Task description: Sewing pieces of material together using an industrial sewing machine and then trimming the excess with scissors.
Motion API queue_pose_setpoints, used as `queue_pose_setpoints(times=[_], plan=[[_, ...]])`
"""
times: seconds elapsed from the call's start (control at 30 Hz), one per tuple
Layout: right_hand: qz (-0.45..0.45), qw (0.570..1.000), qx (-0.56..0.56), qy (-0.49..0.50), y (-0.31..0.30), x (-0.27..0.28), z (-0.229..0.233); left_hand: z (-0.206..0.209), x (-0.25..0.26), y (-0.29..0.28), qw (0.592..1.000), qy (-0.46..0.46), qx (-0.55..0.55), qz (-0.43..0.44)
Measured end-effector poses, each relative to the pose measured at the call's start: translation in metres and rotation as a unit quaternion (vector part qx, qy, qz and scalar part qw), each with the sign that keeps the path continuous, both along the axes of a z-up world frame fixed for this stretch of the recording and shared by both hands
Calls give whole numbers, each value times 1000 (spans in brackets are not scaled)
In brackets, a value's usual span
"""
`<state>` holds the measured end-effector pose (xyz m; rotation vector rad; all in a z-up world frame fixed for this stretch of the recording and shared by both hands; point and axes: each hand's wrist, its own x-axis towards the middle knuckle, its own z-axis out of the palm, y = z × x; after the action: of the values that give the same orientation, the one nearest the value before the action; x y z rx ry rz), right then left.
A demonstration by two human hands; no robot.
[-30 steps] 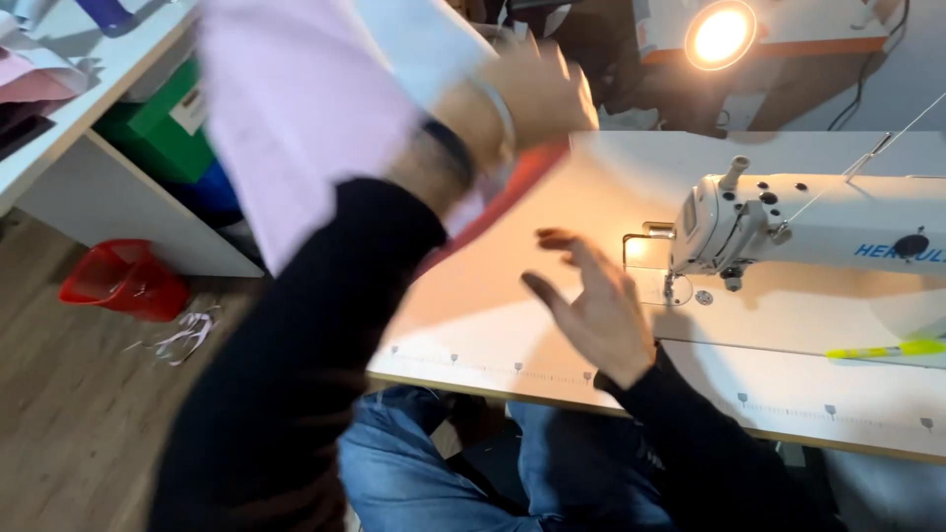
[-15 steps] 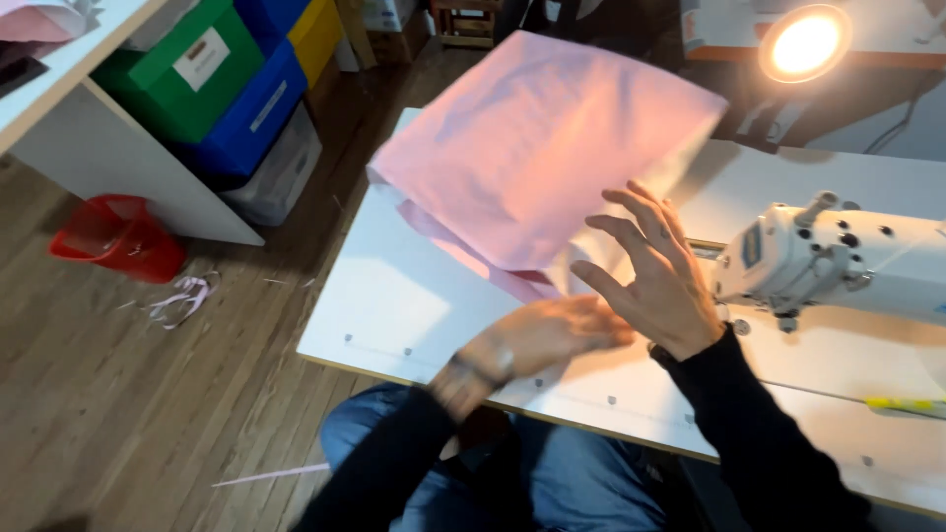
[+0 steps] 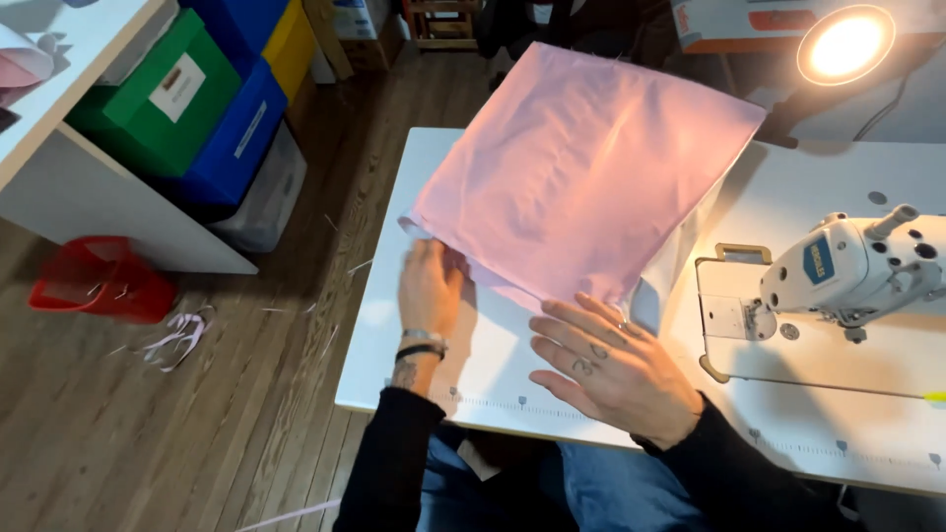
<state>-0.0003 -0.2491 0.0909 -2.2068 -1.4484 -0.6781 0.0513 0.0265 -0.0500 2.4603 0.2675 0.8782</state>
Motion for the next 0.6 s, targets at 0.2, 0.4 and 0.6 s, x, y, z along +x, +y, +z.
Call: queue_pose_setpoints(times=[0.2,0.4,0.6], plan=[[-20,999,24,-10,7,10,-18,34,-12,-23,990,-2,-70,-120],[-106,994,-1,-33,38,47,-37,43,-27,-14,961,76,-240,-113],[-238,964,-84,-89,43,62,-62,61,-88,11,940,21,-318,-119]])
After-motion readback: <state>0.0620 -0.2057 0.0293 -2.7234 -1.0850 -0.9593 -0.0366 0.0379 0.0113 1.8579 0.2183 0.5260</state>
